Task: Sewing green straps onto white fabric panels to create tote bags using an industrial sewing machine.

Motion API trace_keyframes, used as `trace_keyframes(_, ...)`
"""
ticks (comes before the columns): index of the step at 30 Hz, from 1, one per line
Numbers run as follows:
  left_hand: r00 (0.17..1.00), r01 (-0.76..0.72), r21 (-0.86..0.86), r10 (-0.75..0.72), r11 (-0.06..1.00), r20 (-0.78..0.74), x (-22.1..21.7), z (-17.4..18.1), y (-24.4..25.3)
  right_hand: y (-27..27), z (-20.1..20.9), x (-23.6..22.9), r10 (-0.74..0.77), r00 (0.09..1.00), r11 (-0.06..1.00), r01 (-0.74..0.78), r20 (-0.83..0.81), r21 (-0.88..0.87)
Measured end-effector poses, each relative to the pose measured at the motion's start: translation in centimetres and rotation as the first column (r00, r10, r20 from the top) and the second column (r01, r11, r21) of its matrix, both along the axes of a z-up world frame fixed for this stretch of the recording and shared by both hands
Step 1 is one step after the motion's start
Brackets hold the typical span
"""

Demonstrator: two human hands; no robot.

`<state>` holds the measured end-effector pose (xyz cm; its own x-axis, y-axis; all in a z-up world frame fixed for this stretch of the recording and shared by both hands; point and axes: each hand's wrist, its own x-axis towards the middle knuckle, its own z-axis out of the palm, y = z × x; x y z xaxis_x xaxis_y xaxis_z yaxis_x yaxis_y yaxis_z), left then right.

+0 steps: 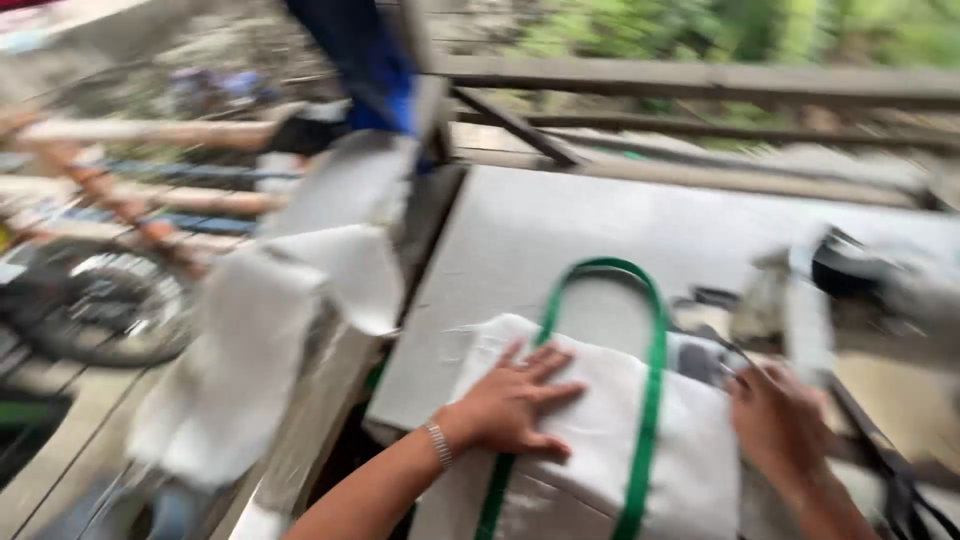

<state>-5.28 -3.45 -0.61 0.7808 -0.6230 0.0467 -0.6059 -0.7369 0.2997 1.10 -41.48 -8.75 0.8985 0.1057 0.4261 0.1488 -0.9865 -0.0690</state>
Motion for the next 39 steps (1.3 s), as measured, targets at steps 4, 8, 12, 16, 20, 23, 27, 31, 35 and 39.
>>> trace_keyframes(4, 0.999, 0.021, -0.009, -0.021, 1.0, -0.031, -0.4, 0.9, -0.2, -2.8, -2.7, 1.1, 0.166, 0.952, 0.932, -0.066, 0.258, -0.356)
trace_keyframes(8, 0.995, 0.039, 0.057, -0.033, 0.998, -0.097, -0.7, 2.3, -0.1, -5.0, -9.0, 3.2, 0.033, 0.967, 0.914, 0.073, 0.252, -0.4)
trace_keyframes(12, 0.994, 0.031, 0.032, -0.027, 0.999, -0.106, -0.9, 2.7, -0.2, -5.5, -9.1, 3.1, -0.02, 0.996, 0.842, 0.061, 0.082, -0.537)
trace_keyframes(16, 0.99, 0.032, 0.021, -0.028, 0.999, -0.138, -1.1, 3.4, 0.0, -3.6, -5.3, 1.1, -0.002, 0.999, 0.927, 0.018, 0.042, -0.376)
trace_keyframes(20, 0.994, 0.033, 0.016, -0.031, 0.999, -0.106, -1.0, 3.0, -0.1, -2.8, -4.0, 0.1, 0.003, 0.994, 0.953, 0.032, 0.113, -0.301)
trace_keyframes(23, 0.992, 0.031, 0.015, -0.029, 0.999, -0.121, -1.0, 3.0, -0.1, -4.8, -7.2, 1.7, 0.077, 0.982, 0.971, -0.034, 0.174, -0.235)
trace_keyframes(27, 0.991, 0.031, 0.0, -0.031, 1.0, -0.127, -1.0, 3.0, 0.0, -6.0, -8.8, 2.8, 0.138, 0.98, 0.961, -0.098, 0.141, -0.257)
trace_keyframes(31, 0.991, 0.039, 0.01, -0.038, 0.999, -0.129, -1.0, 3.3, 0.0, -7.0, -9.7, 3.7, 0.285, 0.935, 0.936, -0.223, 0.212, -0.271)
trace_keyframes(35, 0.991, 0.055, -0.018, -0.057, 0.998, -0.124, -0.2, 1.8, 1.1, -4.2, -6.7, 4.0, 0.242, 0.962, 0.92, -0.185, 0.13, -0.344)
trace_keyframes(39, 0.993, 0.106, -0.066, -0.102, 0.992, 0.053, 0.3, -2.3, 0.0, -2.4, -0.1, -1.3, 0.354, 0.935, 0.897, -0.336, 0.011, -0.286)
